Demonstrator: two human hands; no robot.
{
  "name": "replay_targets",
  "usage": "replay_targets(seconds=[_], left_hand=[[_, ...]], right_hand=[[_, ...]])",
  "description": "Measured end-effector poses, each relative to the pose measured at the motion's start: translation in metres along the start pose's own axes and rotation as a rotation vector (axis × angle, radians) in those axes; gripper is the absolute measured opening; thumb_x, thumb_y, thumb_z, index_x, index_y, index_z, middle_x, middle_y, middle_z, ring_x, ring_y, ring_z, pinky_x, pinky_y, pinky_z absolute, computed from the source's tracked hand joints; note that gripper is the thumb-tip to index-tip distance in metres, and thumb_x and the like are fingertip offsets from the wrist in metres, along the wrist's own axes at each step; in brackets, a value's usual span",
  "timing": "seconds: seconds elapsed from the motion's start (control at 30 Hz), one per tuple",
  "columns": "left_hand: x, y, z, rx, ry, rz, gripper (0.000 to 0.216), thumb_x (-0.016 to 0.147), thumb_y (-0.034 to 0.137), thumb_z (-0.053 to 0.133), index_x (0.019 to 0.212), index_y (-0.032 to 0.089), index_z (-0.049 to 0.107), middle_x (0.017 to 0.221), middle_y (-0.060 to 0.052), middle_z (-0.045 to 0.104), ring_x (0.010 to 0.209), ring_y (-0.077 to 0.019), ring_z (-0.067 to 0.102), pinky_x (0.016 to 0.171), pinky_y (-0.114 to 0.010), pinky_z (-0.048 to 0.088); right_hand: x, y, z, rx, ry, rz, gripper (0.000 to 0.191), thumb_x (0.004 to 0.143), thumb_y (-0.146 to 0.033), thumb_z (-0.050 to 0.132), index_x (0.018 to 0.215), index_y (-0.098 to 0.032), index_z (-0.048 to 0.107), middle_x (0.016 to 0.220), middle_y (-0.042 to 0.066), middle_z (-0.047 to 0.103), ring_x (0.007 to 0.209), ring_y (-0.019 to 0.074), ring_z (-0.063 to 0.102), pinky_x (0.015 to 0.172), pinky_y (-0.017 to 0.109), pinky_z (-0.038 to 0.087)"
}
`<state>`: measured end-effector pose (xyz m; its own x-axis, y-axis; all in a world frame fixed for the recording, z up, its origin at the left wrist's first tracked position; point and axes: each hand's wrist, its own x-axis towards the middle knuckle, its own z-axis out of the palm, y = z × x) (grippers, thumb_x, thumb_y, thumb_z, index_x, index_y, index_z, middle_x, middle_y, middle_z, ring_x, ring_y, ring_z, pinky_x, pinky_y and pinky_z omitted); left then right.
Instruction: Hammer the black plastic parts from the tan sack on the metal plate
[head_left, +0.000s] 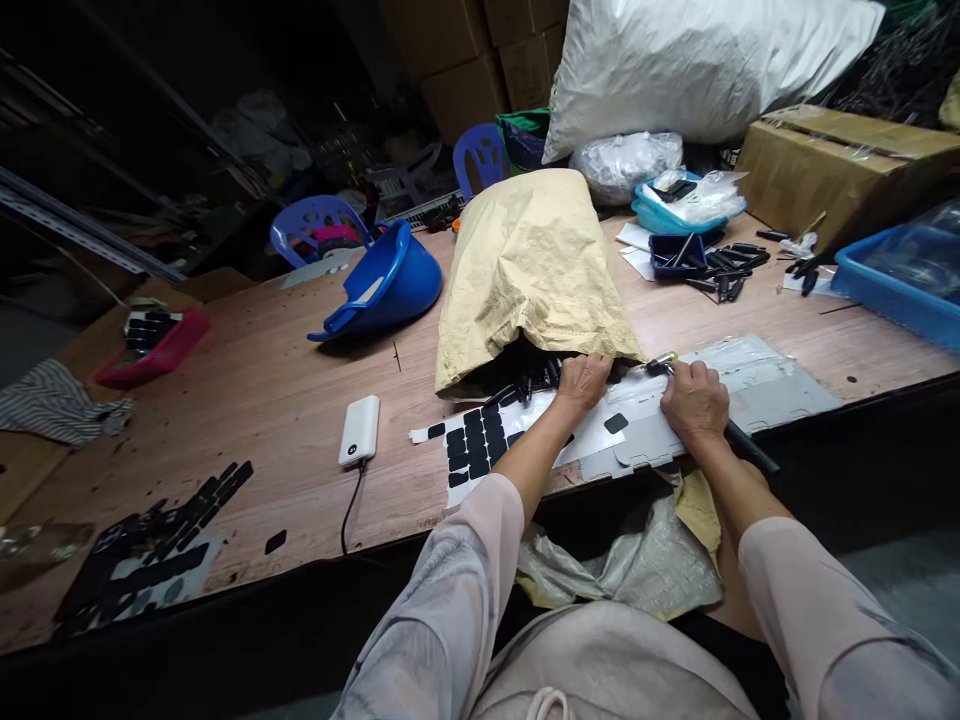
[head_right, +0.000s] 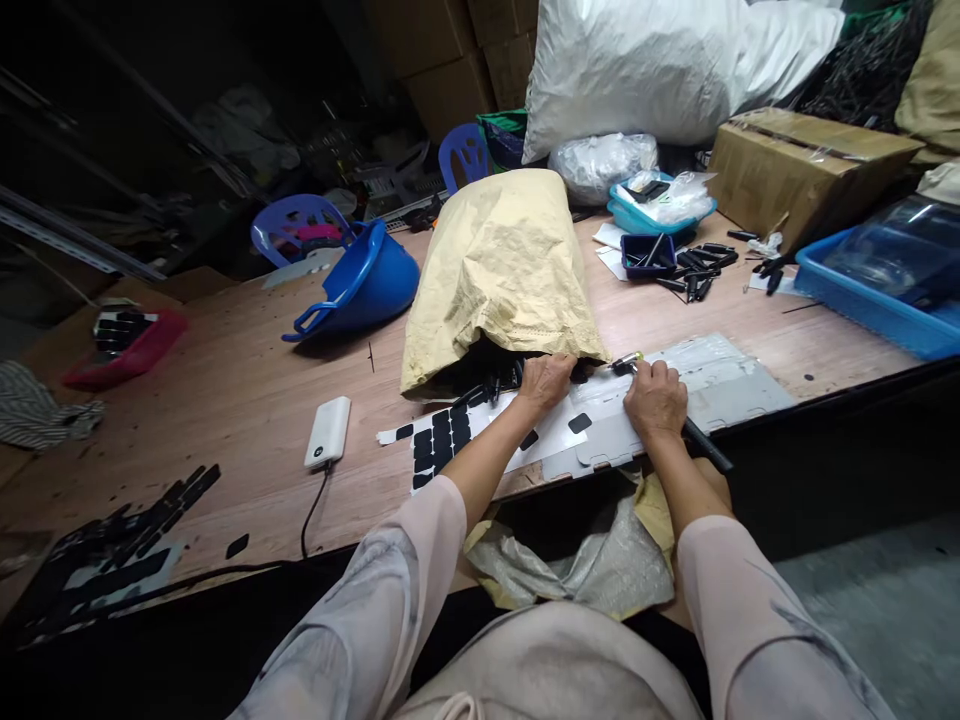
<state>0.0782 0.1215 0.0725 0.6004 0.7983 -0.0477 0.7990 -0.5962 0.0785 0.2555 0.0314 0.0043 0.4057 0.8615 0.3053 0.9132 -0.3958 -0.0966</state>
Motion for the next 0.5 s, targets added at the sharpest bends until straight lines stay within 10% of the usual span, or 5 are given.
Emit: replay_targets(seconds=[0.23, 0.5], left_hand=[[-0.049, 0.001, 0.005, -0.118, 0.230, 0.013, 0.015, 0.095, 0.018, 0.068, 0.108, 0.021, 0.075, 0.116, -0.012, 0.073, 0.112, -0.0297, 0.064, 0.089, -0.038, 0.052], [-0.151, -0.004, 0.068, -0.586, 0.271, -0.126, 0.017, 0.080, 0.015, 0.081, 0.093, 0.024, 0.076, 0.090, -0.002, 0.071, 0.090, -0.0220, 0.064, 0.083, -0.033, 0.052]], right_hand=[[0.000, 0.002, 0.005, 0.012, 0.029, -0.007, 0.035, 0.102, -0.026, 0.048, 0.128, -0.013, 0.067, 0.109, 0.018, 0.064, 0.100, 0.0290, 0.052, 0.077, 0.036, 0.031], [0.001, 0.002, 0.005, -0.001, 0.029, -0.010, 0.037, 0.104, -0.026, 0.044, 0.128, -0.012, 0.067, 0.111, 0.019, 0.064, 0.101, 0.0295, 0.053, 0.076, 0.037, 0.031]])
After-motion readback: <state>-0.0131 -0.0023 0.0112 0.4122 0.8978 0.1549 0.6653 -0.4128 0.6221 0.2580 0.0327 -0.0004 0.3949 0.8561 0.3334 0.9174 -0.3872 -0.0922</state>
